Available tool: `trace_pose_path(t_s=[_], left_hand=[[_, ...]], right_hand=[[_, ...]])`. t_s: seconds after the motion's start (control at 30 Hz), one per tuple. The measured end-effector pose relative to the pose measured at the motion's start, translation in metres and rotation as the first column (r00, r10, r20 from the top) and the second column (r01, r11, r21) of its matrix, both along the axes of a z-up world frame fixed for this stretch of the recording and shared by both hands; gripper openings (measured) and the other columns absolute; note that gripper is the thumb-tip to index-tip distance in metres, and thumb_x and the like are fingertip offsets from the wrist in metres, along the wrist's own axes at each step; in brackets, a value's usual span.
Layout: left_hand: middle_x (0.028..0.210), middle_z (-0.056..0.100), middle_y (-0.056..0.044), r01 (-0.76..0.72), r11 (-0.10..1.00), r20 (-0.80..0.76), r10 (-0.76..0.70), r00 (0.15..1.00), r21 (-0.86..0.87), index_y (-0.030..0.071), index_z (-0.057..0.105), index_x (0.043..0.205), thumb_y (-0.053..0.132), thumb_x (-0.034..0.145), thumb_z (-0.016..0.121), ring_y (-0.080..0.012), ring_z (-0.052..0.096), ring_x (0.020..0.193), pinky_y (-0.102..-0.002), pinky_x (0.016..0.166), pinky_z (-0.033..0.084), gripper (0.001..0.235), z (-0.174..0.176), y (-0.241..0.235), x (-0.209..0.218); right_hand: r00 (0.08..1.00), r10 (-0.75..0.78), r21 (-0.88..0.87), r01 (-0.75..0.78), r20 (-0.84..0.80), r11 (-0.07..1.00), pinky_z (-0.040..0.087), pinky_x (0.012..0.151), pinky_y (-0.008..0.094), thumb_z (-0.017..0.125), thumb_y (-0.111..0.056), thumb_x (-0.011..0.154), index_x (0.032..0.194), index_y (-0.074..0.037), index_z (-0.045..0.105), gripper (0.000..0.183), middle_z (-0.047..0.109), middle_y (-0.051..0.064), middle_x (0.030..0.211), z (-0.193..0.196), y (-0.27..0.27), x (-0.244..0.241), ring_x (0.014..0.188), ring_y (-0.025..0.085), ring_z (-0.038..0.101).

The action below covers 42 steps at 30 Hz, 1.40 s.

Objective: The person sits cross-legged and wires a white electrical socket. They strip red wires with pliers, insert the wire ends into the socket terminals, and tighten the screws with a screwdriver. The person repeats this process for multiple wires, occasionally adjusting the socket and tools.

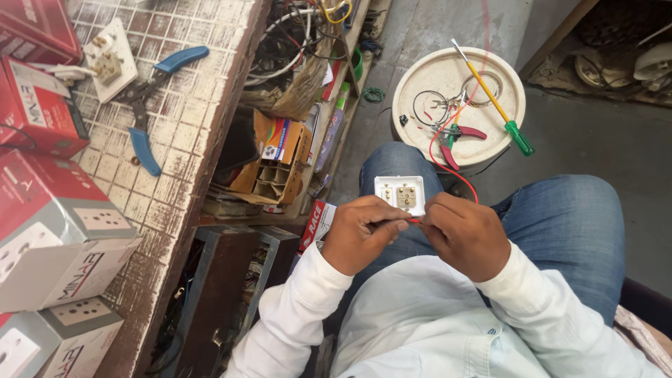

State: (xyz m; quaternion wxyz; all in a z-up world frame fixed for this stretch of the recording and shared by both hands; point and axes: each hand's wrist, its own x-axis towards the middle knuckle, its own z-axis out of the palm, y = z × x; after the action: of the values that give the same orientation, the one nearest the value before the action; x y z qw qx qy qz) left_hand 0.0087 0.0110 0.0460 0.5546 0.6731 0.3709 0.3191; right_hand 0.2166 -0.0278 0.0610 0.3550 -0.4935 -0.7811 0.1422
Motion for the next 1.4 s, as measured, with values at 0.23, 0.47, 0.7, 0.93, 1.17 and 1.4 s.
trace_pose_path(t_s=[0.23,0.47,0.7,0.93,1.17,1.4], left_hand=[[0.081,0.075,-0.008,-0.071,0.994,-0.192,0.086,0.978,0.083,0.003,0.08,0.092,0.004,0.084,0.078,-0.0146,0.072,0.065,-0.026,0.059,0.054,0.009,-0.002,0.023,0.004],[0.1,0.073,-0.011,0.014,0.962,-0.368,0.091,0.925,0.273,0.007,0.079,0.1,0.002,0.079,0.078,-0.0286,0.071,0.094,-0.035,0.083,0.056,0.022,-0.039,0.061,0.005],[0.11,0.072,-0.011,0.195,0.959,-0.443,-0.086,0.892,0.207,0.011,0.08,0.1,-0.002,0.08,0.073,-0.0284,0.071,0.105,-0.035,0.093,0.055,0.025,-0.064,0.078,-0.001],[0.11,0.072,-0.008,0.19,0.975,-0.426,-0.125,0.896,0.112,0.012,0.081,0.097,0.001,0.077,0.073,-0.0247,0.072,0.103,-0.033,0.083,0.059,0.025,-0.065,0.079,-0.001],[0.109,0.073,-0.008,0.202,0.972,-0.419,-0.134,0.898,0.123,0.009,0.079,0.091,0.004,0.075,0.08,-0.0231,0.073,0.102,-0.033,0.084,0.058,0.017,-0.066,0.079,-0.003],[0.106,0.073,-0.007,0.229,0.967,-0.384,-0.171,0.908,0.11,0.009,0.078,0.092,0.004,0.074,0.083,-0.0224,0.072,0.101,-0.033,0.086,0.058,0.019,-0.067,0.079,-0.006]], right_hand=[[1.0,0.003,-0.016,-0.003,0.005,1.0,0.05,0.059,0.041,0.077,-0.01,0.08,0.082,-0.006,0.064,0.014,0.061,0.008,0.08,-0.015,0.014,0.013,0.07,0.029,0.064],[1.0,0.008,-0.089,-0.008,0.007,0.996,0.052,0.069,0.042,0.074,-0.011,0.079,0.09,-0.008,0.073,0.012,0.064,0.005,0.085,-0.065,0.049,0.02,0.079,0.029,0.066],[0.992,0.019,-0.128,-0.003,0.123,0.992,0.047,0.069,0.042,0.075,-0.014,0.078,0.089,-0.009,0.074,0.012,0.063,0.004,0.083,-0.083,0.052,0.018,0.077,0.027,0.063],[0.996,0.022,-0.128,-0.012,0.081,0.992,0.045,0.07,0.041,0.076,-0.016,0.077,0.088,-0.011,0.074,0.012,0.063,0.003,0.084,-0.085,0.052,0.015,0.078,0.026,0.062],[0.998,0.045,-0.125,-0.038,0.053,0.991,0.044,0.072,0.04,0.076,-0.016,0.08,0.09,-0.013,0.073,0.011,0.064,0.0,0.088,-0.093,0.053,0.016,0.083,0.023,0.06],[0.99,0.028,-0.121,-0.011,0.138,0.993,0.044,0.072,0.04,0.076,-0.015,0.076,0.086,-0.013,0.074,0.01,0.062,0.002,0.085,-0.093,0.055,0.01,0.082,0.024,0.06]])
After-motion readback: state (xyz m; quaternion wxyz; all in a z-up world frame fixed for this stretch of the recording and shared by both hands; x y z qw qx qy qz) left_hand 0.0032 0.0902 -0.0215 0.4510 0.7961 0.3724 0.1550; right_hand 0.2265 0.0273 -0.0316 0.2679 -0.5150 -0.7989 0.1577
